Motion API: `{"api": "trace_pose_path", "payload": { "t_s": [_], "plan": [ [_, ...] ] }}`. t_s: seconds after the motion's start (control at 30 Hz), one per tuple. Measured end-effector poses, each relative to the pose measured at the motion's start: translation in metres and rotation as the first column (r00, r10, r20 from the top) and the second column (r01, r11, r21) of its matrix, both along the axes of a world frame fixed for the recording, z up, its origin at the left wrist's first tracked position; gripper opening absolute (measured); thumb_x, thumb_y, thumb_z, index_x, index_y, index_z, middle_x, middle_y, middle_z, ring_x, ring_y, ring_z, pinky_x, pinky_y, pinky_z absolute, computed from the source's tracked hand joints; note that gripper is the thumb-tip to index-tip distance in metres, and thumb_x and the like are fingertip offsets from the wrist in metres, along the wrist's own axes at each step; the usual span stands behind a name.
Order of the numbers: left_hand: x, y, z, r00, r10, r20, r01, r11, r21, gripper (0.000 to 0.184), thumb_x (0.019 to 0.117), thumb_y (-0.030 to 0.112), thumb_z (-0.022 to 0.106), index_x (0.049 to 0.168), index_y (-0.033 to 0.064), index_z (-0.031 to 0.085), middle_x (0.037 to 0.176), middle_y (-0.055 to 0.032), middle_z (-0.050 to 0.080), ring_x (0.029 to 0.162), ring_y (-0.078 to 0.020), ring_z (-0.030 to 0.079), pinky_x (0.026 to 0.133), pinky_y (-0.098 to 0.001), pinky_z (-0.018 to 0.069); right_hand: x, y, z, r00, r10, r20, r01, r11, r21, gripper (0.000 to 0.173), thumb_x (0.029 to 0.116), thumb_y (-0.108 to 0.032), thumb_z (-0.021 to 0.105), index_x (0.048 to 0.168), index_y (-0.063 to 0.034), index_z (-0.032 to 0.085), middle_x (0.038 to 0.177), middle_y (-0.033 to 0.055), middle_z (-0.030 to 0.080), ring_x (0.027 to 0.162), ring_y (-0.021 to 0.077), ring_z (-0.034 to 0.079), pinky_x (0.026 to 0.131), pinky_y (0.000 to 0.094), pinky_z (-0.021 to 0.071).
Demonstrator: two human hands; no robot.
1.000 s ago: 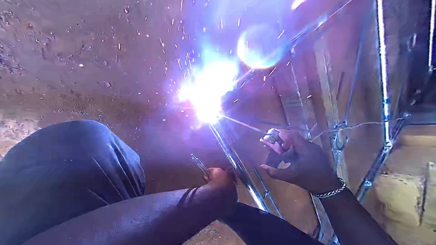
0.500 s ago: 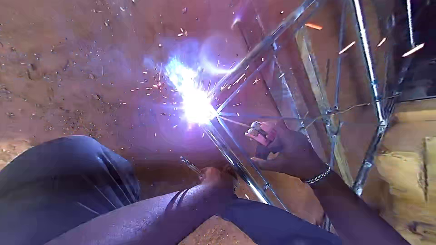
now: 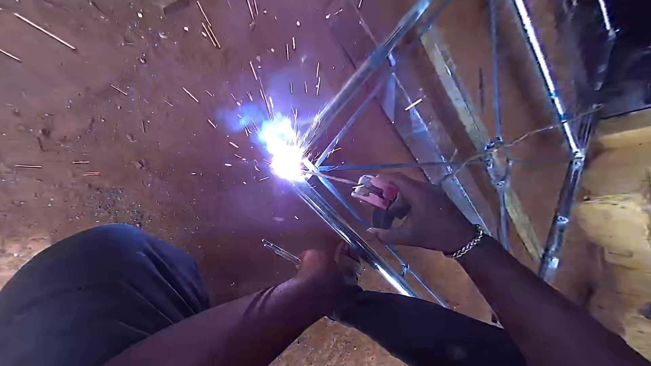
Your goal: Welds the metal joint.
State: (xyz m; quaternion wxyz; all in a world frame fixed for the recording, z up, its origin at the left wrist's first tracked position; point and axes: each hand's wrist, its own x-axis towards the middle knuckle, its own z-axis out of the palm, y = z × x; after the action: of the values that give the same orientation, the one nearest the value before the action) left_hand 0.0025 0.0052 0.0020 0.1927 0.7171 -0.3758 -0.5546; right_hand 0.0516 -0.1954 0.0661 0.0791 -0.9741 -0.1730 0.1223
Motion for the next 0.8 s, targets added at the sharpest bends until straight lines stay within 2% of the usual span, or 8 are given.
{"api": "trace_pose_path", "payload": {
  "t_s": [0.17, 0.27, 0.37, 0.57, 0.63, 0.67, 0.73, 0.8],
  "plan": [
    [0.003, -0.001, 0.01, 1.0, 0.011, -0.023, -0.01, 0.999, 0.042, 0.025, 0.0981, 0.017, 0.06, 0.107, -0.0046, 0.067, 0.11, -0.0263, 0.068, 0.106, -0.0455, 0.065, 0.083, -0.0663, 0.0503, 0.001, 0.0, 0.0, 0.999, -0.034, -0.03, 0.033, 0.999, -0.016, 0.087, 0.0602, -0.054, 0.083, 0.132, -0.0097, 0.061, 0.104, 0.0067, 0.072, 0.086, 0.0202, 0.07, 0.072, 0.0475, 0.0586],
    [0.009, 0.0, 0.027, 0.999, -0.041, -0.007, 0.041, 0.995, 0.093, 0.027, 0.1036, 0.015, 0.053, 0.12, -0.0033, 0.065, 0.124, -0.0249, 0.065, 0.119, -0.0428, 0.061, 0.093, -0.0632, 0.0475, 0.001, -0.002, -0.002, 1.0, -0.001, -0.002, 0.001, 1.0, -0.001, 0.088, 0.0601, -0.053, 0.083, 0.133, -0.0087, 0.061, 0.104, 0.0082, 0.072, 0.083, 0.0206, 0.07, 0.07, 0.047, 0.0586],
    [-0.004, -0.001, 0.002, 0.999, 0.0, 0.036, 0.0, 1.0, 0.002, 0.025, 0.1006, 0.016, 0.058, 0.11, -0.0046, 0.069, 0.114, -0.0254, 0.069, 0.109, -0.0443, 0.066, 0.085, -0.0655, 0.0524, 0.0, -0.001, -0.002, 0.999, 0.037, 0.038, -0.037, 0.999, 0.009, 0.087, 0.0592, -0.051, 0.083, 0.131, -0.0068, 0.062, 0.102, 0.0093, 0.072, 0.078, 0.0202, 0.069, 0.067, 0.045, 0.058],
    [-0.002, -0.007, 0.005, 0.996, -0.072, 0.051, 0.068, 0.993, 0.093, 0.023, 0.0985, 0.016, 0.06, 0.106, -0.004, 0.067, 0.11, -0.0232, 0.069, 0.106, -0.0425, 0.067, 0.083, -0.0636, 0.0531, 0.0, 0.0, -0.001, 1.0, -0.013, -0.017, 0.013, 1.0, -0.009, 0.088, 0.06, -0.053, 0.083, 0.133, -0.0087, 0.061, 0.101, 0.0069, 0.072, 0.08, 0.0184, 0.069, 0.069, 0.0441, 0.0579],
    [-0.011, -0.007, -0.021, 0.993, -0.012, 0.118, 0.015, 1.0, -0.024, 0.023, 0.096, 0.02, 0.063, 0.101, -0.0014, 0.068, 0.102, -0.0221, 0.07, 0.098, -0.0429, 0.068, 0.076, -0.0648, 0.0535, 0.0, -0.001, -0.002, 0.999, -0.031, -0.035, 0.031, 0.999, 0.007, 0.087, 0.0606, -0.054, 0.084, 0.133, -0.0098, 0.061, 0.1, 0.0056, 0.072, 0.081, 0.0175, 0.069, 0.07, 0.0445, 0.059],
    [-0.019, -0.009, -0.051, 0.98, 0.057, 0.191, -0.03, 0.989, -0.142, 0.021, 0.0899, 0.023, 0.066, 0.095, 0.0029, 0.068, 0.092, -0.0187, 0.069, 0.087, -0.041, 0.069, 0.067, -0.0643, 0.0537, 0.001, -0.001, -0.002, 0.998, -0.039, -0.042, 0.039, 0.999, 0.004, 0.087, 0.0608, -0.055, 0.083, 0.133, -0.0114, 0.061, 0.101, 0.0041, 0.072, 0.083, 0.0164, 0.069, 0.071, 0.0439, 0.0592],
    [-0.025, -0.014, -0.076, 0.974, 0.092, 0.208, -0.048, 0.977, -0.208, 0.024, 0.0886, 0.025, 0.069, 0.101, 0.0045, 0.068, 0.091, -0.0172, 0.069, 0.086, -0.0406, 0.068, 0.068, -0.0653, 0.0525, 0.002, 0.001, -0.001, 0.994, -0.079, -0.075, 0.078, 0.997, -0.01, 0.084, 0.058, -0.054, 0.086, 0.128, -0.0135, 0.062, 0.096, 0.0025, 0.07, 0.08, 0.0163, 0.068, 0.069, 0.044, 0.0585],
    [-0.018, -0.009, -0.051, 0.987, 0.024, 0.157, -0.002, 0.991, -0.136, 0.025, 0.0939, 0.024, 0.066, 0.105, 0.0019, 0.067, 0.097, -0.0188, 0.069, 0.092, -0.0408, 0.068, 0.074, -0.0636, 0.053, 0.001, 0.001, 0.0, 0.995, -0.068, -0.068, 0.068, 0.998, 0.004, 0.085, 0.0589, -0.053, 0.086, 0.13, -0.0125, 0.062, 0.097, 0.0036, 0.072, 0.079, 0.0174, 0.068, 0.069, 0.0451, 0.0585]
  ]
}}
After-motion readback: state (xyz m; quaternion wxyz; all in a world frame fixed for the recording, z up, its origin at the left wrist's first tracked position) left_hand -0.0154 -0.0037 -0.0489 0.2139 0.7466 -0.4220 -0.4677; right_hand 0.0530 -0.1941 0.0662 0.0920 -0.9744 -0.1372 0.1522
